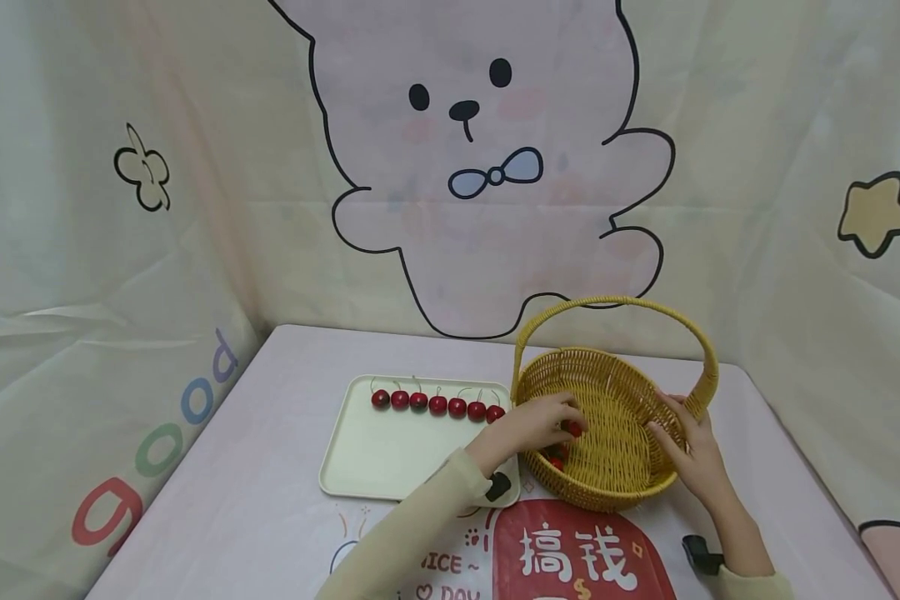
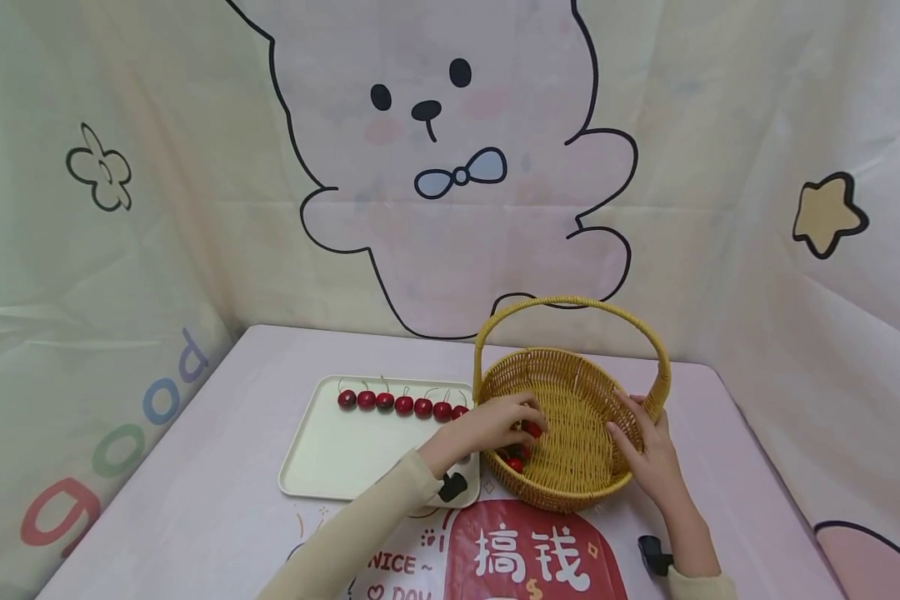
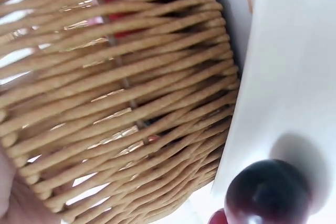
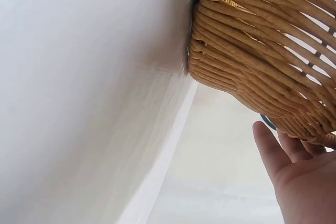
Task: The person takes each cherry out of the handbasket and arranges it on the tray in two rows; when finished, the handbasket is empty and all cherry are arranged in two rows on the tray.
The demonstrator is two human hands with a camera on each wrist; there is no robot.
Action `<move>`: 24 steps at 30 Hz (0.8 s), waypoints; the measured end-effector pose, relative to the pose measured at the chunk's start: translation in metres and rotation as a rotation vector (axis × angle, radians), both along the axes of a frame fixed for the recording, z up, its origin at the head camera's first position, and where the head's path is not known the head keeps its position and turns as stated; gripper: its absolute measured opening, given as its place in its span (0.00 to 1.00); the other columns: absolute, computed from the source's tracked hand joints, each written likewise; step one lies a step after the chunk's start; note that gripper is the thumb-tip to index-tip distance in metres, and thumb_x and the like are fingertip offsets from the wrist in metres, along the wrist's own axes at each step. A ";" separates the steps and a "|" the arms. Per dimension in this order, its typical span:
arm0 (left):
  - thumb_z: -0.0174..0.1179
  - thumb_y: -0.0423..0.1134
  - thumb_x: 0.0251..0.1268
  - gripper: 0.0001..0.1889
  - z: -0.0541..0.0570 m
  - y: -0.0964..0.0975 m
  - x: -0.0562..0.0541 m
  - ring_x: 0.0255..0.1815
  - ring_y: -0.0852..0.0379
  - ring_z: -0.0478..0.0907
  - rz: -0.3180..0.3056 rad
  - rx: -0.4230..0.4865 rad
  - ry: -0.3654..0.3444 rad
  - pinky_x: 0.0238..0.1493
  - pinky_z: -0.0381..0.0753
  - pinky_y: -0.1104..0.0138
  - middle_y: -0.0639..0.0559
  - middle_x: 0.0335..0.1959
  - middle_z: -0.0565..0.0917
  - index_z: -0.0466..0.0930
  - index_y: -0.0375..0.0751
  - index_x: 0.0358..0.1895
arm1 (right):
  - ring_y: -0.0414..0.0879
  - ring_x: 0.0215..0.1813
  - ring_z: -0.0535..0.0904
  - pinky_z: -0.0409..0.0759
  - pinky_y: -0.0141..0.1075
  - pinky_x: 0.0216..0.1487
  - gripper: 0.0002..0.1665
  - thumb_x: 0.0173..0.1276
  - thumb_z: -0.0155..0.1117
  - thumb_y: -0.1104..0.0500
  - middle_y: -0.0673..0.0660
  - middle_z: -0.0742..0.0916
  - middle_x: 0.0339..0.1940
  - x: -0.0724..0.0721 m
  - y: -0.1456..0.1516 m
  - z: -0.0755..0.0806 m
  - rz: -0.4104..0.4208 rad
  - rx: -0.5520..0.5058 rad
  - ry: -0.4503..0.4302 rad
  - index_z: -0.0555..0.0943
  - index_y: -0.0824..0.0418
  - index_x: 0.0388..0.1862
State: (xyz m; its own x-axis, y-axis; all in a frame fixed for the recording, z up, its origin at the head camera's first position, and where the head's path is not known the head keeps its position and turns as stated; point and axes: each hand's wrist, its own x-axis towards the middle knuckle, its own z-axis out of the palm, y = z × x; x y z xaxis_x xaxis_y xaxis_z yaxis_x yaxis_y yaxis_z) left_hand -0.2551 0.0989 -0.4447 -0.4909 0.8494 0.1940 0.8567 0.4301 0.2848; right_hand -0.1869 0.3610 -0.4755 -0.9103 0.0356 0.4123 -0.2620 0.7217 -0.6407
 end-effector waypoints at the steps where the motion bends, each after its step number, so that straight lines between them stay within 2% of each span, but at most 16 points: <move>1: 0.61 0.41 0.60 0.13 0.001 -0.001 0.001 0.46 0.69 0.72 0.001 0.015 0.004 0.48 0.69 0.83 0.58 0.47 0.75 0.81 0.51 0.49 | 0.70 0.62 0.58 0.60 0.71 0.48 0.32 0.67 0.58 0.58 0.66 0.64 0.61 0.000 0.000 0.000 0.000 0.000 0.002 0.64 0.55 0.69; 6: 0.62 0.42 0.60 0.13 0.005 -0.008 0.009 0.50 0.69 0.73 0.010 0.087 0.058 0.53 0.68 0.82 0.61 0.48 0.77 0.82 0.50 0.48 | 0.70 0.62 0.58 0.59 0.72 0.49 0.32 0.67 0.58 0.58 0.67 0.64 0.61 0.000 0.001 0.000 0.001 0.000 0.003 0.63 0.55 0.69; 12: 0.62 0.45 0.59 0.12 0.007 -0.019 0.020 0.46 0.72 0.75 0.066 0.174 0.110 0.48 0.71 0.82 0.64 0.46 0.78 0.82 0.54 0.46 | 0.70 0.61 0.59 0.60 0.72 0.48 0.32 0.67 0.58 0.58 0.67 0.63 0.61 0.001 0.001 -0.001 -0.005 0.004 -0.004 0.63 0.55 0.69; 15: 0.61 0.45 0.60 0.11 0.007 -0.025 0.025 0.46 0.73 0.75 0.091 0.211 0.106 0.47 0.71 0.83 0.65 0.46 0.78 0.82 0.56 0.46 | 0.71 0.61 0.58 0.59 0.72 0.48 0.32 0.67 0.58 0.58 0.67 0.63 0.62 0.001 0.000 0.000 -0.007 0.004 -0.008 0.63 0.55 0.69; 18: 0.61 0.44 0.61 0.11 0.008 -0.032 0.029 0.47 0.72 0.75 0.106 0.243 0.072 0.48 0.71 0.83 0.63 0.48 0.78 0.82 0.55 0.47 | 0.71 0.62 0.58 0.59 0.72 0.49 0.32 0.67 0.58 0.57 0.67 0.63 0.62 0.001 0.000 0.001 -0.006 0.002 -0.011 0.63 0.55 0.69; 24: 0.60 0.40 0.62 0.13 0.012 -0.046 0.034 0.51 0.67 0.75 0.100 0.279 0.014 0.48 0.71 0.83 0.58 0.52 0.77 0.81 0.50 0.50 | 0.71 0.62 0.57 0.59 0.72 0.49 0.32 0.68 0.57 0.57 0.67 0.63 0.62 0.001 0.000 0.002 -0.009 0.002 -0.024 0.62 0.54 0.70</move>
State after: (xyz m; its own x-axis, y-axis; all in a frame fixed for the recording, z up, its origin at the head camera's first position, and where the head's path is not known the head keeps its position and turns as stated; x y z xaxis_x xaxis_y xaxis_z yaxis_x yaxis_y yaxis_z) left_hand -0.2209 0.0530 -0.4330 -0.5652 0.7097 0.4205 0.8186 0.4196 0.3922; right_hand -0.1858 0.3610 -0.4738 -0.9197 0.0426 0.3903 -0.2401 0.7255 -0.6450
